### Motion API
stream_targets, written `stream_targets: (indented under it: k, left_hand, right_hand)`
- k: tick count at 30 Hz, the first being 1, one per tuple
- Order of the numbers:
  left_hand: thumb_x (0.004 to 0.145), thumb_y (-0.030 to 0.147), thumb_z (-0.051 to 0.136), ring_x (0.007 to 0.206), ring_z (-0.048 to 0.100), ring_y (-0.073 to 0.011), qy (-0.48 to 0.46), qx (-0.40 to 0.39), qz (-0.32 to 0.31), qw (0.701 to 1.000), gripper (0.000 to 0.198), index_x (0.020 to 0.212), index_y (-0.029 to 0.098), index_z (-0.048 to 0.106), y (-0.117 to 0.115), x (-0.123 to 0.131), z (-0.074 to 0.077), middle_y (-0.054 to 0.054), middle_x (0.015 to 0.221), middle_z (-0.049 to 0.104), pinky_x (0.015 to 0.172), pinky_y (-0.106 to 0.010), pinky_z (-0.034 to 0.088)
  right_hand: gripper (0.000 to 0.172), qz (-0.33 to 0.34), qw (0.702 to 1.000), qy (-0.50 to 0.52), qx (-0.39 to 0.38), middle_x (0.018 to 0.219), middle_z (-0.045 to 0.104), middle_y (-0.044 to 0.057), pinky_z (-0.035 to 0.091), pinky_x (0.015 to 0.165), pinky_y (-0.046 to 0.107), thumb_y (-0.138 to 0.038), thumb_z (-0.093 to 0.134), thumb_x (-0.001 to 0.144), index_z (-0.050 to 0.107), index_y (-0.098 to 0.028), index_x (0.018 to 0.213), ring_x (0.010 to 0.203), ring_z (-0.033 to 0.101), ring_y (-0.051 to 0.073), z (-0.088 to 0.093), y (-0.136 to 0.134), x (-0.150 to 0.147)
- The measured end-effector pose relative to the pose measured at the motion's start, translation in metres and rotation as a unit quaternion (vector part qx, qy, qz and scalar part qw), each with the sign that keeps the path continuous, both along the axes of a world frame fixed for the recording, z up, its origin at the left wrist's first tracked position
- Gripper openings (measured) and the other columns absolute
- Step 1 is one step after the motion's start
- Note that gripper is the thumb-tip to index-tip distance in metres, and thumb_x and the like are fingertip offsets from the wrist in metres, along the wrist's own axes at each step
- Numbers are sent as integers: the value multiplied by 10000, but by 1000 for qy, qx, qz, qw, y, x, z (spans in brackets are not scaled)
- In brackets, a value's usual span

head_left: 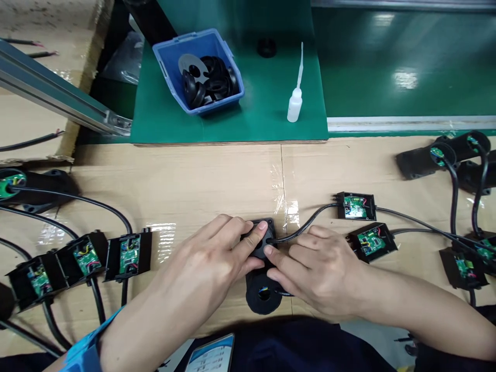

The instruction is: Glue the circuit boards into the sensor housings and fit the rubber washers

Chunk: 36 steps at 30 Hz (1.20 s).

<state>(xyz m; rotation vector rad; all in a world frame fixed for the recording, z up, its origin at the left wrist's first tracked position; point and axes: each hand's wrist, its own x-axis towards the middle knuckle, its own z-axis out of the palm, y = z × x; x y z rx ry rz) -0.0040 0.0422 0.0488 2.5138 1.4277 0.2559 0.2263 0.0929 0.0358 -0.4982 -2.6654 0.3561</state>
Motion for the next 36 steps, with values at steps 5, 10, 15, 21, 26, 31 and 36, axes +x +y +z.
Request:
stream_targets:
  k: [5,10,15,21,26,31,36]
  left_hand:
    - [1039,454,487,1074,671,-250,-88,3,41,995,446,1365,182,624,-7,-5,-20,-115,1214,698,888,-418,593]
    - [1012,339,595,1083,706,-193,-289,-98,160,939,245,1214,259,707,8,6,-33,-37,1177,748,946,-356,572]
    - [1022,325,551,1128,687,-184,-398,-252,145,870,320,1331,242,570,23,18,-39,-44,1146,736,1028,-360,544]
    - [1021,308,545,955,705,-159,-410,-227,165,868,229,1233,222,558,20,22,-43,-33,1011,717,899,-326,582]
    - [1054,279,457,1317,603,-211,-407,-267,99,868,302,1344,249,532,16,2,-43,-97,1392,641,1140,-416,498]
    - [1044,259,494,1505,400,-226,-357,-195,119,906,501,1522,277,344,3,-12,-43,-103,1586,445,1243,-477,381]
    - [1043,218,459,1540,317,-250,-261,-101,106,954,284,1217,294,671,-5,-5,-48,-46,1550,480,1250,-555,307]
  right_hand:
    - [280,15,998,-54,-23,745,683,25,520,602,346,-280,513,1058,646,-68,1183,652,658,185,-7,-3,2]
    - [304,7,999,-43,-20,694,673,6,510,552,332,-324,473,1079,665,-95,1135,627,668,183,-8,-2,3]
    - [296,-1,999,-38,-28,677,657,3,518,562,326,-304,477,1074,697,-107,1089,602,642,179,-7,-2,1]
    - [307,-13,999,-34,-25,694,667,11,509,569,333,-319,491,1071,698,-96,1112,614,655,187,-6,-3,3]
    - [281,-15,999,-35,-24,676,679,-1,458,523,328,-315,485,1073,690,-137,1143,607,672,188,-9,0,5]
    - [242,-14,999,-39,-10,692,706,-3,454,542,305,-306,515,1064,687,-154,1138,621,685,169,-10,1,5]
    - [242,-8,999,-53,-7,758,740,17,469,560,306,-312,513,1070,687,-153,1124,639,699,172,-10,2,6]
